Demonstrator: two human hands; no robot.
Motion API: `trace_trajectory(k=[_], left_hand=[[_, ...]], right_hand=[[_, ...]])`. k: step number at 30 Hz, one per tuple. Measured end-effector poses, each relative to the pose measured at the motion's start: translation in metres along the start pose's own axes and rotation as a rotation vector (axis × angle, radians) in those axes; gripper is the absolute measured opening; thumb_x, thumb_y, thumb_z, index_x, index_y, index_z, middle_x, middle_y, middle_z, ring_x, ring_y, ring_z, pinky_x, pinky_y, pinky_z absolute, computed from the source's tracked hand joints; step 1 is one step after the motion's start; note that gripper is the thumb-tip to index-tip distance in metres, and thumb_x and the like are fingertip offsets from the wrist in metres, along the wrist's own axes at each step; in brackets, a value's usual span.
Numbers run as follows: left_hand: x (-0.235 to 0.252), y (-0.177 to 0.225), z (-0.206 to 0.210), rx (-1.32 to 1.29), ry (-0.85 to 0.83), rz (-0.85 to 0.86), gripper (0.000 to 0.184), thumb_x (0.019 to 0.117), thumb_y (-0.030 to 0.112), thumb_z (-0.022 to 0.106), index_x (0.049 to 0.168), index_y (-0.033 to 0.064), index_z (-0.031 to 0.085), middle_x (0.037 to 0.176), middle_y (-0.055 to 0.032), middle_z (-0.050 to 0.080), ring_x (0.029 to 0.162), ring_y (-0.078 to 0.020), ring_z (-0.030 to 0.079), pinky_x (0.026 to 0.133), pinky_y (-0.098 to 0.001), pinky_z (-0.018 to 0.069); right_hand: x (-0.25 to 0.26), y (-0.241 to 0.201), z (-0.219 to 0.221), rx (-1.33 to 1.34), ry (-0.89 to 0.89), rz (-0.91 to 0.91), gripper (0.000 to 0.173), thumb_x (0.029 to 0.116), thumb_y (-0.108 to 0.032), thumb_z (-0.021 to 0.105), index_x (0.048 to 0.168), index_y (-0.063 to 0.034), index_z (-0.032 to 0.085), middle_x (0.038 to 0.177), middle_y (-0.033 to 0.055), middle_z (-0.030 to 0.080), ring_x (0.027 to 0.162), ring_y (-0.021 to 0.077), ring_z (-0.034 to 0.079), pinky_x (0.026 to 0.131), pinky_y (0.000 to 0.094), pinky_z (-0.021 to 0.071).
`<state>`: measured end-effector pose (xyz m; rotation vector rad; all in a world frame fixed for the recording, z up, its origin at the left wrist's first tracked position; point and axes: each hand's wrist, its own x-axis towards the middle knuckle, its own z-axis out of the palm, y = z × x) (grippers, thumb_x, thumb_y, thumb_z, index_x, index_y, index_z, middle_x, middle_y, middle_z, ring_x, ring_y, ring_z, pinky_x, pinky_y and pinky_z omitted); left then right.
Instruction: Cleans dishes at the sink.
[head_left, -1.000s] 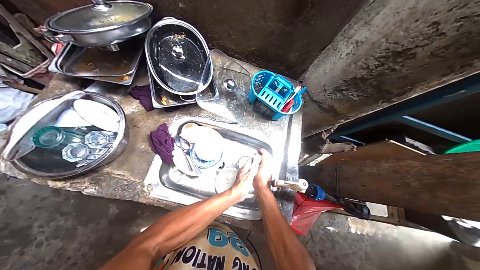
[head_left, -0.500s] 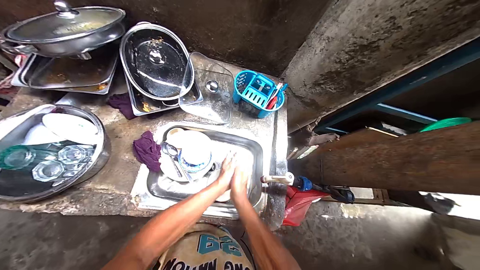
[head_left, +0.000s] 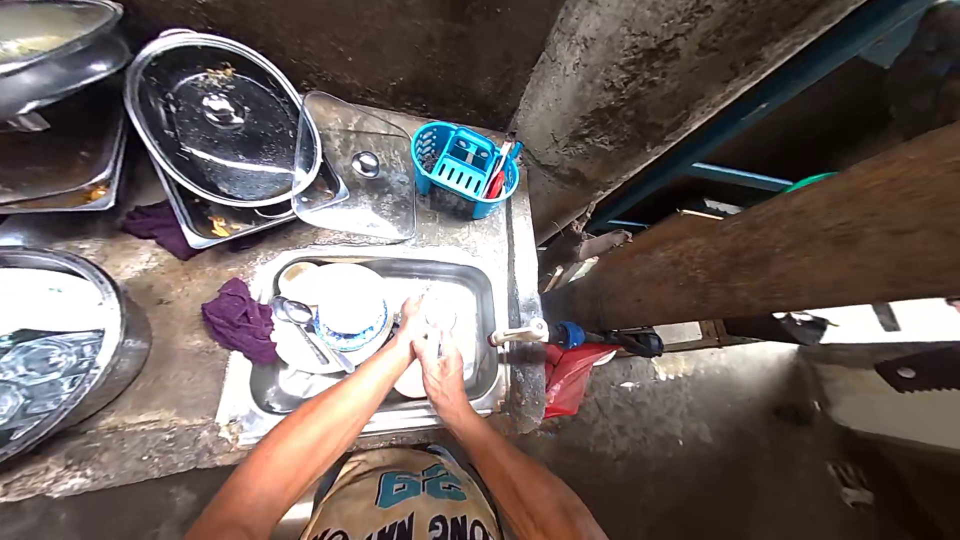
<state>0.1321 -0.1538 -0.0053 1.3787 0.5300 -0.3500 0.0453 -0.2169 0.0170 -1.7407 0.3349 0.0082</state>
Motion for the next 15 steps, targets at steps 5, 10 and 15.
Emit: trace_trajectory(k=[5,10,15], left_hand=[[-0.024,-0.013,0.005,-0.131,-0.181,-0.062,0.031,0.1053,0.014,0.054,0.134,0.0031,0.053,0.102,-0.0078,0.066,0.079,-0.0114,0.062,0.067,-0.0288,0.0546],[-0.047,-0.036,0.027,-0.179,-0.263,0.009,0.049,0.1055,0.016,0.049,0.151,-0.0002,0.04,0.134,-0.0153,0.061,0.117,-0.0166,0.062,0.099,-0.0341,0.0532],[-0.023,-0.03,0.03,-0.102,-0.169,-0.037,0.039,0.1125,0.019,0.034,0.137,-0.0042,0.053,0.125,-0.017,0.062,0.111,-0.0177,0.061,0.097,-0.034,0.0519]], right_hand=[[0.05,0.024,-0.034,-0.007,0.234,0.232,0.036,0.1063,-0.017,0.053,0.133,0.0068,0.059,0.129,0.0239,0.063,0.122,0.0261,0.06,0.107,0.0411,0.0464],[0.045,0.028,-0.023,0.061,0.223,0.285,0.043,0.1087,-0.01,0.039,0.146,0.0106,0.044,0.147,0.0287,0.05,0.138,0.0299,0.048,0.117,0.0406,0.0378],[0.016,0.021,-0.025,-0.16,0.031,0.17,0.054,0.1083,-0.013,0.037,0.153,0.0149,0.028,0.156,0.036,0.033,0.15,0.0375,0.033,0.125,0.0416,0.025]])
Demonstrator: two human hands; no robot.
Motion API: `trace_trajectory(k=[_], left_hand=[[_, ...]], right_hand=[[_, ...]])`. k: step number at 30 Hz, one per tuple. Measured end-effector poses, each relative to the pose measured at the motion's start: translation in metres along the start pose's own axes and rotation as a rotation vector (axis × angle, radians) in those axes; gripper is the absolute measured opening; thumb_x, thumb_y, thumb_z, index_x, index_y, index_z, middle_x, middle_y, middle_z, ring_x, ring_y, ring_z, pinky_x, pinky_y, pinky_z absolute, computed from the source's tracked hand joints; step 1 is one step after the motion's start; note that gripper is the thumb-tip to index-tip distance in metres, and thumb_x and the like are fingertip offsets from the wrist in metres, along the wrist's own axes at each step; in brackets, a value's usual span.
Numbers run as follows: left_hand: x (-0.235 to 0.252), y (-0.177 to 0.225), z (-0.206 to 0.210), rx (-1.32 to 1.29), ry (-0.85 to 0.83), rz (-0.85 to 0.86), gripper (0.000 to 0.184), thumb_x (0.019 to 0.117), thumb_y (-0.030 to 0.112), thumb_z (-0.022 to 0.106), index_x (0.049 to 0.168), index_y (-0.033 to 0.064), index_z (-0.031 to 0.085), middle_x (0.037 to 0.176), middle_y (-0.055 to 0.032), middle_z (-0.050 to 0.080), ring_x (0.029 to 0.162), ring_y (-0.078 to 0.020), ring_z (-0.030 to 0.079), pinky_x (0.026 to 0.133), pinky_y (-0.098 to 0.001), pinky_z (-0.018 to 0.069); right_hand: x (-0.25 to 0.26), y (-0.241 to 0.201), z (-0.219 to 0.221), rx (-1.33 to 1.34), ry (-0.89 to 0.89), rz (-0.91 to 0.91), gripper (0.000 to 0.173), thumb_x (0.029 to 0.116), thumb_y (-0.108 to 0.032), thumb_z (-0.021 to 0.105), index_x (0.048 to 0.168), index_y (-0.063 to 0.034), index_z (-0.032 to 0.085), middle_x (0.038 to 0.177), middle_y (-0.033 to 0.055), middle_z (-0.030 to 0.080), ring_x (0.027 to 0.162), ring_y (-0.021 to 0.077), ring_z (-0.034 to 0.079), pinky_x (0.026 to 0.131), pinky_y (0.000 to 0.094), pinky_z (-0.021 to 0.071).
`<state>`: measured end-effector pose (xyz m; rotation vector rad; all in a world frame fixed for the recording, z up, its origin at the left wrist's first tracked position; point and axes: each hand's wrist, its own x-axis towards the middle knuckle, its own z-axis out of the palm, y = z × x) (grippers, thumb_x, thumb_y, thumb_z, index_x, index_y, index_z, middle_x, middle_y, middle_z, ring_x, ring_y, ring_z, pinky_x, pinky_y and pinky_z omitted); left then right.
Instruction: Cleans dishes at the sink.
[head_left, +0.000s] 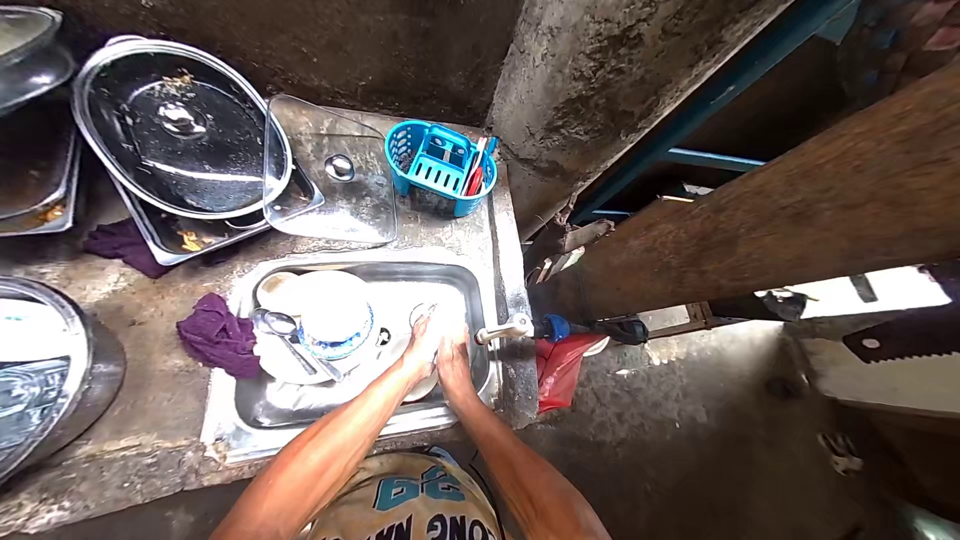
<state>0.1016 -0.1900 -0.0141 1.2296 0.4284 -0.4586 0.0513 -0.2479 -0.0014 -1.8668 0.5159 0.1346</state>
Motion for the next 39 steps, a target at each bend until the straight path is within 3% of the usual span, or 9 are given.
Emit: trace_trajectory(k=[5,8,16,21,23,27,30,32,39], left_hand=[[-0.001,-0.01,0.001,0.665,0.036,0.408,0.03,0.1023,0.006,0.049,0.117,-0.0142,0.065,0.107,-0.0269,0.07,0.106,-0.0308,0.067,0.1,-0.0422,0.0508],[0.003,0.008,0.001,1.015,0.019,0.314,0.038,0.1069,0.021,0.047,0.114,-0.0089,0.069,0.109,-0.0266,0.07,0.111,-0.0375,0.067,0.102,-0.0501,0.0487],[0.021,0.017,-0.009,0.973,0.029,0.27,0.041,0.1113,0.022,0.04,0.129,-0.0071,0.063,0.121,-0.0265,0.067,0.118,-0.0354,0.064,0.107,-0.0469,0.0465],[0.02,-0.003,-0.012,0.496,-0.008,0.278,0.027,0.1061,0.013,0.052,0.122,-0.0061,0.062,0.104,-0.0154,0.069,0.085,-0.0161,0.07,0.076,-0.033,0.061],[0.011,-0.002,-0.009,0.381,-0.147,0.306,0.027,0.1005,0.007,0.057,0.123,-0.0052,0.063,0.108,-0.0125,0.071,0.094,-0.0118,0.07,0.085,-0.0295,0.0591],[0.011,-0.003,-0.035,0.913,-0.255,0.62,0.036,0.0964,0.006,0.052,0.127,0.0035,0.07,0.126,-0.0126,0.071,0.122,-0.0214,0.065,0.108,-0.0387,0.0488],[0.024,-0.002,-0.045,1.407,-0.155,0.406,0.059,0.0969,0.03,0.06,0.146,-0.0017,0.051,0.154,-0.0282,0.043,0.146,-0.0452,0.038,0.118,-0.0572,0.032],[0.037,0.004,-0.039,1.518,-0.167,0.152,0.082,0.0942,0.038,0.068,0.159,0.0029,0.031,0.162,-0.0267,0.031,0.144,-0.0459,0.039,0.111,-0.0582,0.0414],[0.062,0.018,-0.056,0.983,-0.264,0.424,0.062,0.089,0.033,0.071,0.143,0.0066,0.057,0.131,-0.0174,0.066,0.117,-0.0262,0.065,0.104,-0.0443,0.0504]], right_hand=[[0.001,-0.011,-0.056,-0.039,-0.089,0.235,0.052,0.0992,-0.02,0.066,0.14,0.0056,0.048,0.119,0.0231,0.063,0.095,0.0244,0.066,0.081,0.0403,0.0568],[0.018,-0.013,-0.089,-0.509,-0.177,0.176,0.059,0.0949,-0.034,0.069,0.141,0.0003,0.055,0.135,0.0209,0.062,0.127,0.0278,0.059,0.109,0.045,0.0464],[0.074,0.028,-0.11,-1.129,0.148,-0.337,0.051,0.0961,-0.013,0.056,0.143,0.0056,0.054,0.15,0.0272,0.05,0.141,0.0403,0.047,0.117,0.0501,0.0378],[0.039,0.023,-0.082,-0.707,-0.028,-0.384,0.052,0.1021,-0.026,0.056,0.146,0.0007,0.054,0.154,0.023,0.047,0.146,0.0351,0.042,0.121,0.0485,0.0338],[0.036,0.021,-0.058,-0.287,-0.069,-0.282,0.058,0.102,-0.025,0.06,0.148,0.0077,0.046,0.15,0.0236,0.051,0.14,0.0263,0.05,0.119,0.037,0.0383],[0.049,0.029,-0.044,0.039,-0.012,-0.038,0.056,0.0978,-0.01,0.064,0.149,-0.0004,0.045,0.124,0.0217,0.064,0.086,0.0225,0.07,0.068,0.0372,0.0604],[0.052,0.039,-0.041,-0.137,0.035,-0.053,0.048,0.0987,-0.014,0.065,0.14,0.0066,0.053,0.13,0.025,0.063,0.114,0.0272,0.065,0.099,0.0391,0.0528],[0.054,0.035,-0.034,-0.19,0.032,-0.091,0.047,0.0985,-0.02,0.068,0.133,0.0105,0.057,0.129,0.0266,0.064,0.123,0.0285,0.062,0.109,0.0391,0.0465],[0.066,0.027,-0.033,-0.019,0.05,-0.151,0.053,0.0936,-0.015,0.071,0.134,0.0148,0.054,0.129,0.0293,0.063,0.123,0.028,0.061,0.109,0.0355,0.0468]])
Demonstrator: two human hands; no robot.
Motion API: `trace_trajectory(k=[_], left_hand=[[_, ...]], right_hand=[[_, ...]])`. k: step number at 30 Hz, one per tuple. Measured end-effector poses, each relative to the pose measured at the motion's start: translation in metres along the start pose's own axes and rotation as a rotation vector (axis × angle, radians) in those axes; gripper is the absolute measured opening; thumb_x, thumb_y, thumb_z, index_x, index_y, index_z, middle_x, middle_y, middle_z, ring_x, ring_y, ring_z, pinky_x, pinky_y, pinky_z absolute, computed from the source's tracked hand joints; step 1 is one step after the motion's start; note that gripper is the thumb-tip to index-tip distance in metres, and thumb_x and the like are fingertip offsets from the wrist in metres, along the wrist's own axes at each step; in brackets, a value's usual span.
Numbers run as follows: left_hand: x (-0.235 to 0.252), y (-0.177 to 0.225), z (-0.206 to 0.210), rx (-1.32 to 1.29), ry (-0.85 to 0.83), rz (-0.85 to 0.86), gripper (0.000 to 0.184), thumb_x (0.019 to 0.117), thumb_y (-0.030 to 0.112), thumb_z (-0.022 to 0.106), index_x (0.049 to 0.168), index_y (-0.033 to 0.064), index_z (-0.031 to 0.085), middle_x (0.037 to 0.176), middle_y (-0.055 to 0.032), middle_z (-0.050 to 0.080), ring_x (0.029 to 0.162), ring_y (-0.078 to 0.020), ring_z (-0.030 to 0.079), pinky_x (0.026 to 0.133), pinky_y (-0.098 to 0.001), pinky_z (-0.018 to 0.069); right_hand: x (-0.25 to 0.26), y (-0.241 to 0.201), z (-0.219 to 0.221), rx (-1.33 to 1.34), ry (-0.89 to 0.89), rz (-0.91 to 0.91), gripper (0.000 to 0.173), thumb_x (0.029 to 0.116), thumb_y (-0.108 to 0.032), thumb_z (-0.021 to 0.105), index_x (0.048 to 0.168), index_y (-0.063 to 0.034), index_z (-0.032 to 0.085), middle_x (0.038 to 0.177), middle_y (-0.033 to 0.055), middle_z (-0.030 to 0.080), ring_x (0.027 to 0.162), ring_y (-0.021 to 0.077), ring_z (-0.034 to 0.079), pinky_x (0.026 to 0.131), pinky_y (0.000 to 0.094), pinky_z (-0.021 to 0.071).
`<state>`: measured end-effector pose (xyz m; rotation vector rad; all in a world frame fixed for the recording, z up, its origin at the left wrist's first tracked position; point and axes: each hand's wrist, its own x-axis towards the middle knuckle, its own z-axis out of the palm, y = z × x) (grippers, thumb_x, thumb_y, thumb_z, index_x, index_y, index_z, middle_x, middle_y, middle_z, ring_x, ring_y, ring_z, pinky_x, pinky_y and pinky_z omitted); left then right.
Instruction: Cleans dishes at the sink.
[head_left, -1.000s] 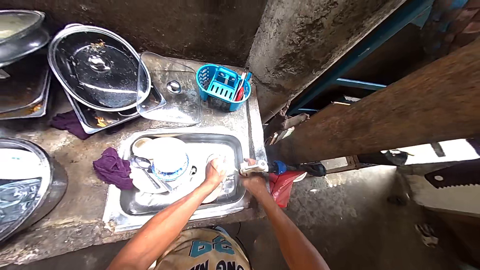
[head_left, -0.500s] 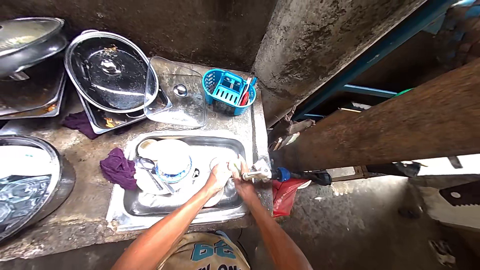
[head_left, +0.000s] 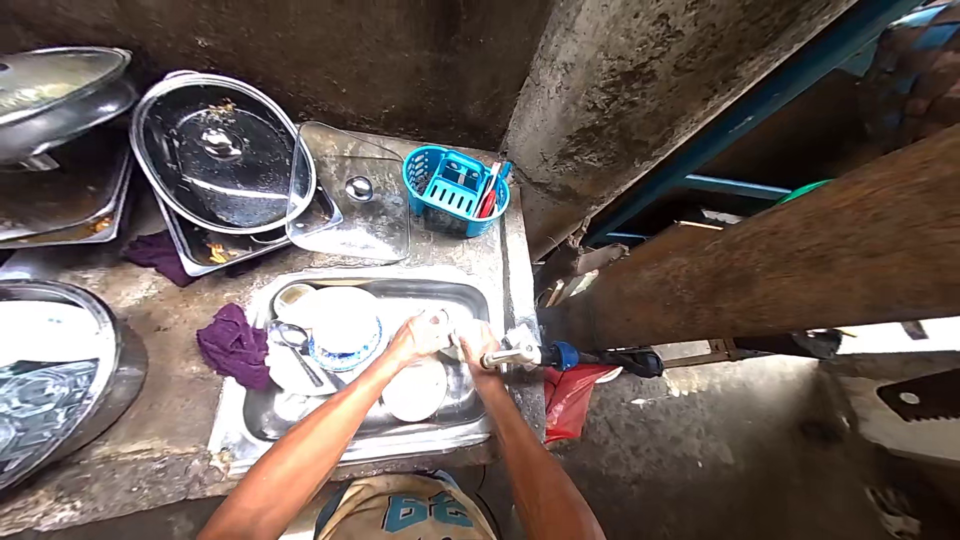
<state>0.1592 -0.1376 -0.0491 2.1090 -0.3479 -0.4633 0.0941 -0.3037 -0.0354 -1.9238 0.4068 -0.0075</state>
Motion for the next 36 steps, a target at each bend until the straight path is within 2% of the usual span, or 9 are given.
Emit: trace_trajectory(k=[3,8,12,15,19,22,27,31,36], left_hand=[[-0.011,0.002,0.018,-0.592,0.161,-0.124,0.035,0.1055,0.022,0.051,0.126,-0.0015,0.067,0.115,-0.0129,0.072,0.106,-0.0143,0.067,0.097,-0.0332,0.0534],[-0.043,0.044,0.041,-1.21,0.28,-0.59,0.055,0.1133,0.04,0.012,0.143,0.0078,0.046,0.122,-0.0128,0.061,0.106,-0.0194,0.06,0.089,-0.0404,0.0525],[-0.056,0.043,0.044,-1.067,0.055,-0.622,0.057,0.1126,0.046,0.02,0.144,0.0103,0.051,0.129,-0.0124,0.063,0.113,-0.0214,0.063,0.094,-0.0447,0.0544],[-0.071,0.036,0.039,-1.187,-0.147,-0.535,0.033,0.1099,0.027,0.038,0.138,0.0096,0.045,0.097,-0.0112,0.069,0.074,-0.0217,0.071,0.054,-0.0358,0.0589],[-0.083,0.02,0.024,-1.13,-0.193,-0.433,0.058,0.0933,0.009,0.061,0.147,0.006,0.039,0.104,-0.013,0.069,0.077,-0.0243,0.072,0.058,-0.0381,0.061],[-0.081,0.011,0.015,-1.159,-0.029,-0.35,0.03,0.0923,0.005,0.058,0.121,-0.0023,0.056,0.092,-0.0142,0.072,0.07,-0.0231,0.071,0.057,-0.0355,0.0605],[-0.066,-0.004,0.009,-1.234,0.178,-0.391,0.035,0.1119,0.023,0.032,0.133,0.002,0.05,0.093,-0.0133,0.071,0.065,-0.0195,0.069,0.049,-0.0298,0.0561],[-0.053,0.009,0.004,-1.212,0.203,-0.688,0.039,0.1113,0.042,0.036,0.124,0.0098,0.054,0.083,-0.0086,0.063,0.052,-0.015,0.056,0.041,-0.0268,0.0454],[-0.046,0.016,0.012,-0.902,0.172,-0.653,0.033,0.1117,0.034,0.04,0.126,0.0073,0.051,0.081,-0.0058,0.057,0.049,-0.0106,0.048,0.042,-0.0237,0.0418]], right_hand=[[-0.006,-0.02,0.0,-0.021,-0.127,-0.005,0.052,0.0943,-0.014,0.067,0.136,0.0131,0.053,0.131,0.0285,0.061,0.125,0.0283,0.059,0.11,0.0383,0.0455],[-0.009,-0.066,0.013,-0.496,-0.38,-0.152,0.047,0.0952,-0.032,0.062,0.128,0.0023,0.067,0.134,0.0242,0.062,0.131,0.0387,0.055,0.113,0.0507,0.0397],[0.0,-0.053,0.013,-0.492,-0.082,-0.155,0.045,0.0947,-0.023,0.062,0.133,0.001,0.063,0.108,0.0231,0.074,0.097,0.039,0.073,0.086,0.0566,0.0557],[0.011,-0.039,0.01,-0.34,0.055,-0.134,0.04,0.0957,-0.007,0.059,0.133,0.0096,0.059,0.127,0.0285,0.066,0.113,0.0386,0.068,0.099,0.0491,0.0528],[0.028,-0.042,0.0,-0.343,-0.085,0.11,0.035,0.1064,-0.013,0.05,0.13,0.0106,0.06,0.13,0.0279,0.063,0.127,0.0333,0.059,0.111,0.0423,0.043],[0.025,-0.029,0.0,-0.397,-0.155,0.023,0.036,0.1076,-0.018,0.048,0.126,0.0064,0.066,0.124,0.0238,0.069,0.122,0.0313,0.064,0.109,0.0426,0.0458],[-0.018,-0.068,-0.004,-0.437,-0.381,0.2,0.038,0.108,-0.017,0.049,0.128,0.0125,0.062,0.129,0.0316,0.063,0.128,0.039,0.058,0.112,0.0489,0.04],[-0.028,-0.051,-0.004,-0.476,-0.308,-0.093,0.036,0.1031,-0.017,0.055,0.129,0.0049,0.066,0.132,0.026,0.065,0.13,0.0377,0.058,0.114,0.0485,0.0401],[-0.024,-0.041,-0.01,-0.1,-0.417,0.33,0.046,0.0985,-0.015,0.065,0.135,0.0096,0.054,0.13,0.0218,0.062,0.122,0.0226,0.06,0.106,0.0349,0.0473]])
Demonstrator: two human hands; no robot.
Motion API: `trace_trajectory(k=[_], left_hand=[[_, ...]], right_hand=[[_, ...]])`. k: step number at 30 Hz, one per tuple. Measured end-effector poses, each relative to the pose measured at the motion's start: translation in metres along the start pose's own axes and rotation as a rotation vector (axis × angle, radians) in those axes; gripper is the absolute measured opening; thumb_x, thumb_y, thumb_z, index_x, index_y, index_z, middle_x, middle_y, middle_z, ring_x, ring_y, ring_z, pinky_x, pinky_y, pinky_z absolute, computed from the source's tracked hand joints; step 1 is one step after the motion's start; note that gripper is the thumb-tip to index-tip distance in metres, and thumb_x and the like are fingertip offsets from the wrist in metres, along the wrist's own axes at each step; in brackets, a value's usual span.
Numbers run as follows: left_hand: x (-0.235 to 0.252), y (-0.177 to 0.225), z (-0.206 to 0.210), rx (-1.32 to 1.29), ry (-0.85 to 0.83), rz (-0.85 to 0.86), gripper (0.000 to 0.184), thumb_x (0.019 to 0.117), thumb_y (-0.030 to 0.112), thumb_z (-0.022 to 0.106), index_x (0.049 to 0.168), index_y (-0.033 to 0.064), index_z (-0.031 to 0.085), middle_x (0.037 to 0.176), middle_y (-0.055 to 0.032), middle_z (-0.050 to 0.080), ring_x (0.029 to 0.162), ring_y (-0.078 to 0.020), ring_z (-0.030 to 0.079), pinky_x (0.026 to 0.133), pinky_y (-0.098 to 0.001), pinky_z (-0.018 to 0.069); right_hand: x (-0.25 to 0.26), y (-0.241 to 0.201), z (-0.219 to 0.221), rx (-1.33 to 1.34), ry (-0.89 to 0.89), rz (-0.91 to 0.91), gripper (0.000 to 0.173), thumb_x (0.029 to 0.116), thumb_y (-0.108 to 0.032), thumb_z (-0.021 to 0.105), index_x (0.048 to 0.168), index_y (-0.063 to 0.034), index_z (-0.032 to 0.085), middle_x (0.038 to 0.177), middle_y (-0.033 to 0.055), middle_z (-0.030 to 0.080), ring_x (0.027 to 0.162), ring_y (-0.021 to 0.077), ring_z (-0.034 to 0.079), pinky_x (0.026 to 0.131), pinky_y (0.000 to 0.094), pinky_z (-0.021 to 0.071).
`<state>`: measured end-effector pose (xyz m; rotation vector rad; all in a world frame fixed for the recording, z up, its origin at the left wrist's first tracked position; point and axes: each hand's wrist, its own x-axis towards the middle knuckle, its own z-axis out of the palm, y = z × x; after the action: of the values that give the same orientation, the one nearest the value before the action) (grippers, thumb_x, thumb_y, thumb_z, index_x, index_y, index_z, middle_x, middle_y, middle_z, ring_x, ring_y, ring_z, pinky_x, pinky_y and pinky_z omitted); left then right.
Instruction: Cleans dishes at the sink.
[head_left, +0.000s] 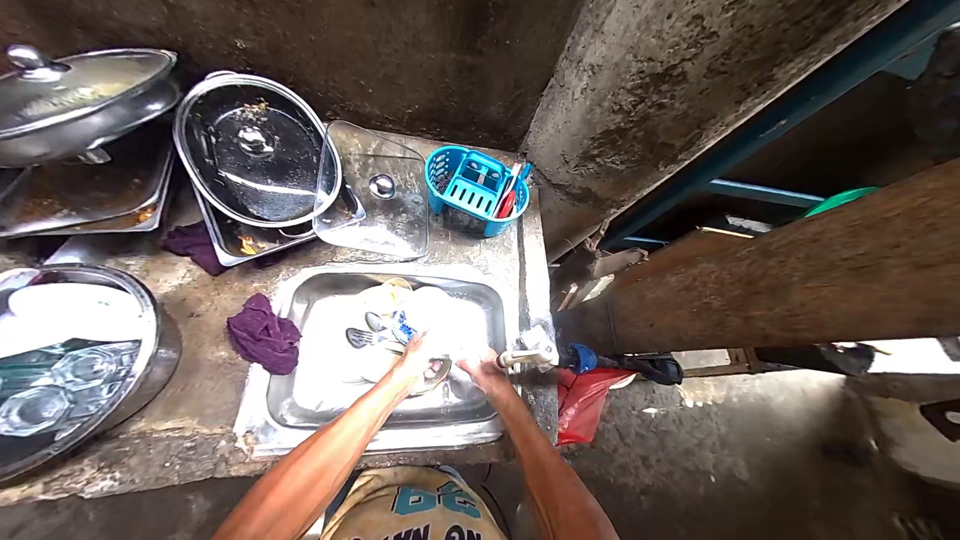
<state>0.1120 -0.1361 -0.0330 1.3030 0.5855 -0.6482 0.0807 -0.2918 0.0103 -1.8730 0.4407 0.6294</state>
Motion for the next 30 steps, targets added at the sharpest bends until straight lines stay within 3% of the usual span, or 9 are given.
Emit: trace_trajectory(k=[3,7,10,13,16,20,22,24,30], left_hand=[[-0.011,0.001,-0.007,0.606,-0.031,0.66,0.043,0.0933,0.022,0.066,0.127,-0.005,0.063,0.119,-0.0176,0.069,0.103,-0.0185,0.069,0.092,-0.0347,0.0556],[-0.007,-0.009,-0.022,0.812,-0.035,1.386,0.069,0.0786,0.062,0.074,0.114,0.0038,0.065,0.111,-0.0227,0.07,0.094,-0.0285,0.071,0.076,-0.0432,0.0603],[-0.017,-0.017,-0.017,0.582,-0.005,0.998,0.057,0.0888,0.036,0.065,0.12,-0.0118,0.064,0.114,-0.0234,0.071,0.104,-0.0244,0.07,0.094,-0.0387,0.0556],[-0.016,-0.006,0.006,0.06,0.054,0.165,0.035,0.1126,0.03,0.032,0.104,0.0055,0.056,0.068,-0.0012,0.052,0.048,-0.0078,0.045,0.044,-0.0222,0.0403],[-0.006,0.001,-0.002,-0.086,-0.083,-0.259,0.042,0.1108,0.044,0.032,0.089,0.0131,0.05,0.054,-0.0005,0.04,0.037,-0.0101,0.031,0.034,-0.024,0.0296],[-0.002,-0.023,-0.002,0.244,-0.065,-0.124,0.046,0.1127,0.044,0.027,0.108,0.0081,0.054,0.067,-0.0037,0.05,0.046,-0.0123,0.044,0.042,-0.0259,0.0404],[-0.009,-0.019,-0.003,0.698,-0.032,0.102,0.049,0.1135,0.032,0.028,0.133,-0.0028,0.057,0.111,-0.0184,0.066,0.093,-0.0236,0.067,0.084,-0.0384,0.0557],[-0.022,-0.02,-0.005,1.014,-0.054,0.307,0.049,0.1108,0.031,0.034,0.141,-0.0004,0.056,0.135,-0.0222,0.063,0.127,-0.0339,0.061,0.109,-0.051,0.0452],[-0.034,-0.052,-0.037,1.502,-0.31,0.423,0.045,0.109,0.036,0.04,0.139,0.0096,0.061,0.132,-0.0181,0.065,0.126,-0.0377,0.06,0.101,-0.057,0.0489]], right_hand=[[0.014,0.037,-0.003,0.802,-0.256,-0.092,0.029,0.1095,-0.014,0.036,0.126,0.0023,0.053,0.102,0.0115,0.068,0.085,0.0194,0.068,0.075,0.0367,0.0604],[0.006,0.035,-0.002,1.043,-0.452,-0.094,0.03,0.104,-0.035,0.05,0.109,-0.0091,0.064,0.087,0.006,0.074,0.073,0.0164,0.071,0.065,0.0323,0.0606],[-0.01,-0.001,0.012,0.595,0.015,-0.101,0.016,0.0999,-0.003,0.051,0.113,0.003,0.058,0.097,0.0074,0.064,0.088,0.0093,0.062,0.08,0.0252,0.0539],[-0.019,-0.029,0.003,-0.255,0.015,-0.138,0.049,0.0924,-0.021,0.071,0.127,0.012,0.061,0.128,0.0274,0.063,0.126,0.0303,0.059,0.111,0.0415,0.0424],[-0.023,-0.022,-0.007,-0.601,-0.194,-0.103,0.063,0.0981,-0.043,0.065,0.135,0.0077,0.057,0.139,0.028,0.057,0.135,0.0352,0.052,0.116,0.0463,0.039],[-0.019,0.0,-0.009,-0.248,-0.082,0.023,0.076,0.0871,-0.028,0.08,0.145,0.007,0.045,0.14,0.0243,0.056,0.134,0.0277,0.053,0.114,0.0414,0.0408],[-0.014,0.014,-0.002,-0.088,0.041,0.019,0.074,0.0825,-0.02,0.084,0.142,0.0071,0.048,0.135,0.0221,0.06,0.128,0.0234,0.057,0.11,0.0371,0.045],[-0.017,0.009,-0.006,-0.279,0.034,0.091,0.076,0.0893,-0.03,0.079,0.146,0.0075,0.044,0.143,0.0244,0.055,0.137,0.0278,0.051,0.116,0.0407,0.0387],[-0.004,0.021,-0.004,-0.792,0.005,0.123,0.067,0.0976,-0.043,0.062,0.15,-0.0043,0.048,0.146,0.0214,0.055,0.138,0.0346,0.051,0.115,0.0533,0.0396]])
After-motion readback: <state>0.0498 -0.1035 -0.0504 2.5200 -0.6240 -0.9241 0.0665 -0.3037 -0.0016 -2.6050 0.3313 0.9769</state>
